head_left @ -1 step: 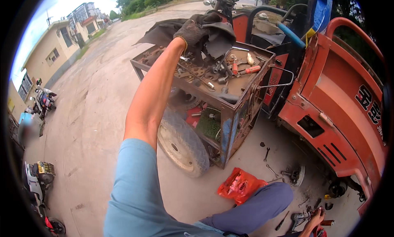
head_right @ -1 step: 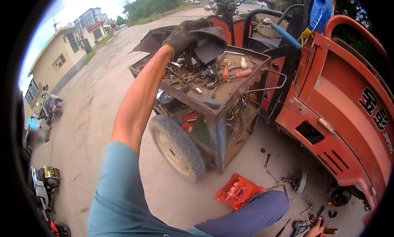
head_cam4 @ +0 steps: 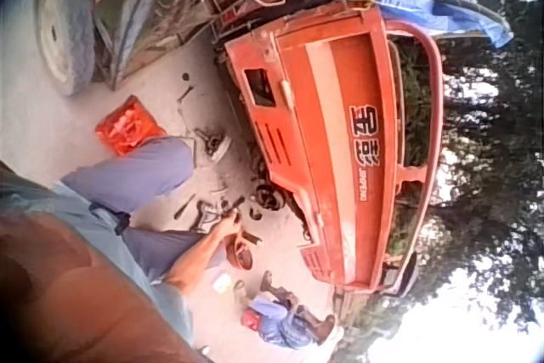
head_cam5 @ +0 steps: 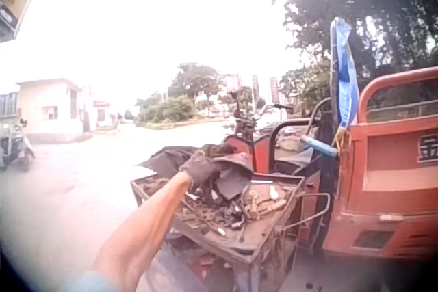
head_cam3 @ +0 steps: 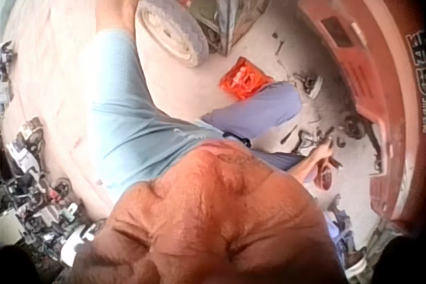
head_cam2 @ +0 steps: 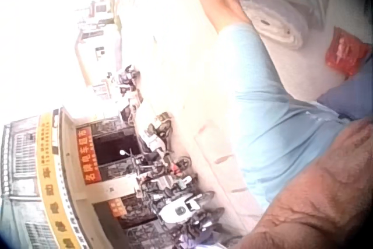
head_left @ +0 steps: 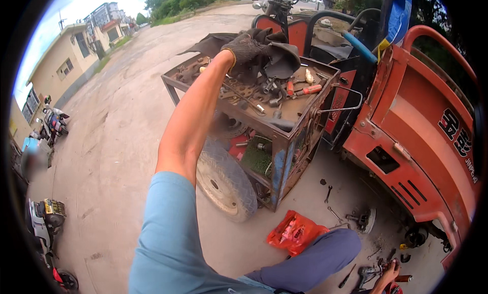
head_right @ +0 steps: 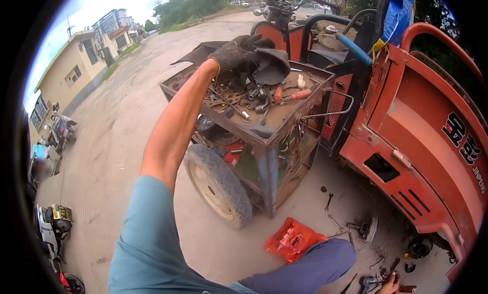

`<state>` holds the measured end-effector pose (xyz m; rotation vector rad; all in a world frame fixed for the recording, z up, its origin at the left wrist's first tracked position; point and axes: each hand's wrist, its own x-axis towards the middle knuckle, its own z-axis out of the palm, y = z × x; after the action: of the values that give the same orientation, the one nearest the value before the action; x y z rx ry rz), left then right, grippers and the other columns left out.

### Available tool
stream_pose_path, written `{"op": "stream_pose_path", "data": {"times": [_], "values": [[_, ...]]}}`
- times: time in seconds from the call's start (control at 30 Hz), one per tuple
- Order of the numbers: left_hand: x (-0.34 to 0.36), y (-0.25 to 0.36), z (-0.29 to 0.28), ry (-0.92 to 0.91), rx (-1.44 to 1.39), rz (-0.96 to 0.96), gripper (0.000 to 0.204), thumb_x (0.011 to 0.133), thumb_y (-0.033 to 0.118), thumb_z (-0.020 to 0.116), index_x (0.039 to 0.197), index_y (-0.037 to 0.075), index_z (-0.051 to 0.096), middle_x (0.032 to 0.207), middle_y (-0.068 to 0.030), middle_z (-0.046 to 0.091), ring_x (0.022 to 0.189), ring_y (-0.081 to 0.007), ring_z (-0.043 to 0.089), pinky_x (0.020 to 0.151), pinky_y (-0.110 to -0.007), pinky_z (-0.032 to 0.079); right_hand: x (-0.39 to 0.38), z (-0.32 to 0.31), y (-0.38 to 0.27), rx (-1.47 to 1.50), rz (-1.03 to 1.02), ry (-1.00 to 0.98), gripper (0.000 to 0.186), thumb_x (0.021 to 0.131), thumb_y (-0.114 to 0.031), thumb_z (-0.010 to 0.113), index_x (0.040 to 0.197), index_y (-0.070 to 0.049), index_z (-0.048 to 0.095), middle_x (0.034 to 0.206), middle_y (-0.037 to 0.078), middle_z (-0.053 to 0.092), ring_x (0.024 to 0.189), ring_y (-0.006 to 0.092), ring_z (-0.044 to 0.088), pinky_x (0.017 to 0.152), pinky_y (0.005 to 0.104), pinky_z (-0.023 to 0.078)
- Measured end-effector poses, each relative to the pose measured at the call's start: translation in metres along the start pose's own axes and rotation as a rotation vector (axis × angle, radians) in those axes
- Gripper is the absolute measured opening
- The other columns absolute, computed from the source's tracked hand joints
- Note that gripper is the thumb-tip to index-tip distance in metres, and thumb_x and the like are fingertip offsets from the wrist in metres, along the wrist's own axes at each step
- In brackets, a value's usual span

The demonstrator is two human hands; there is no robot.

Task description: The person cleans and reassembles brake components of a vehicle, using a hammer and a power tool to fit parts back onto the wheel hub.

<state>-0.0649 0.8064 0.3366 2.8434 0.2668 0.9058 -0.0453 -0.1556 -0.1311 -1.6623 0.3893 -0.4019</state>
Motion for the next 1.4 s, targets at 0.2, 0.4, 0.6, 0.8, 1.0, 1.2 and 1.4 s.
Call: {"op": "stream_pose_path", "data": {"times": [0.2, 0.4, 0.6, 0.8, 1.0, 1.2, 1.4], "values": [[-0.058, 0.005, -0.028, 0.498, -0.599, -0.297, 0.045, 0.097, 0.044, 0.059, 0.094, 0.0, 0.07, 0.079, -0.0095, 0.072, 0.072, -0.0203, 0.069, 0.072, -0.037, 0.054, -0.031, -0.018, -0.029, 0.094, -0.04, -0.072, 0.024, 0.1, -0.027, 0.063, 0.112, -0.006, 0.063, 0.082, 0.001, 0.062, 0.063, 0.0098, 0.055, 0.052, 0.0234, 0.04], [-0.092, -0.1, -0.043, -0.022, 0.443, -0.945, 0.062, 0.089, 0.059, 0.058, 0.115, 0.005, 0.074, 0.122, -0.0215, 0.069, 0.119, -0.0367, 0.064, 0.097, -0.044, 0.05, -0.048, -0.018, -0.047, 0.004, 0.01, 0.033, 0.025, 0.1, -0.027, 0.063, 0.112, -0.005, 0.063, 0.083, 0.001, 0.063, 0.063, 0.0106, 0.056, 0.058, 0.0231, 0.045], [-0.114, -0.097, -0.028, -0.096, 0.523, -0.92, 0.073, 0.092, 0.07, 0.049, 0.114, 0.004, 0.074, 0.119, -0.0214, 0.07, 0.112, -0.037, 0.068, 0.09, -0.045, 0.052, -0.055, -0.008, -0.062, -0.075, -0.144, -0.045, 0.018, 0.102, -0.021, 0.061, 0.106, -0.003, 0.061, 0.079, 0.0, 0.059, 0.062, 0.007, 0.054, 0.054, 0.0209, 0.041], [-0.141, -0.079, -0.028, 0.577, 0.101, -0.843, 0.054, 0.098, 0.054, 0.052, 0.118, 0.009, 0.073, 0.102, -0.0177, 0.073, 0.096, -0.0308, 0.069, 0.087, -0.043, 0.051, -0.094, 0.03, -0.14, -0.176, -0.318, -0.103, 0.018, 0.101, -0.012, 0.06, 0.112, 0.002, 0.062, 0.091, 0.002, 0.061, 0.073, 0.0088, 0.054, 0.067, 0.0251, 0.046], [-0.119, 0.005, -0.045, 0.919, -0.891, -0.276, 0.034, 0.1, 0.033, 0.062, 0.115, 0.004, 0.069, 0.098, -0.0067, 0.069, 0.084, -0.0146, 0.064, 0.076, -0.032, 0.052, -0.122, 0.063, -0.197, -0.152, -0.342, -0.19, 0.025, 0.099, -0.01, 0.062, 0.121, 0.003, 0.06, 0.096, 0.002, 0.06, 0.084, 0.0095, 0.055, 0.077, 0.0245, 0.047], [-0.118, 0.182, -0.018, 0.523, -0.031, 0.412, 0.051, 0.088, 0.009, 0.062, 0.139, 0.014, 0.06, 0.121, -0.0162, 0.067, 0.104, -0.0342, 0.065, 0.083, -0.042, 0.053, -0.151, 0.095, -0.243, -0.016, -0.39, -0.398, 0.039, 0.097, -0.018, 0.067, 0.13, 0.001, 0.057, 0.108, 0.007, 0.063, 0.095, 0.0131, 0.06, 0.088, 0.0284, 0.05], [-0.191, 0.413, 0.064, 0.113, -0.269, 0.802, 0.04, 0.087, 0.009, 0.064, 0.127, 0.011, 0.063, 0.11, -0.0129, 0.065, 0.091, -0.0295, 0.063, 0.074, -0.041, 0.051, -0.175, 0.089, -0.286, 0.257, -0.28, -0.687, 0.06, 0.101, -0.037, 0.061, 0.143, 0.003, 0.046, 0.128, 0.014, 0.062, 0.102, 0.0202, 0.067, 0.089, 0.0336, 0.054]]}}
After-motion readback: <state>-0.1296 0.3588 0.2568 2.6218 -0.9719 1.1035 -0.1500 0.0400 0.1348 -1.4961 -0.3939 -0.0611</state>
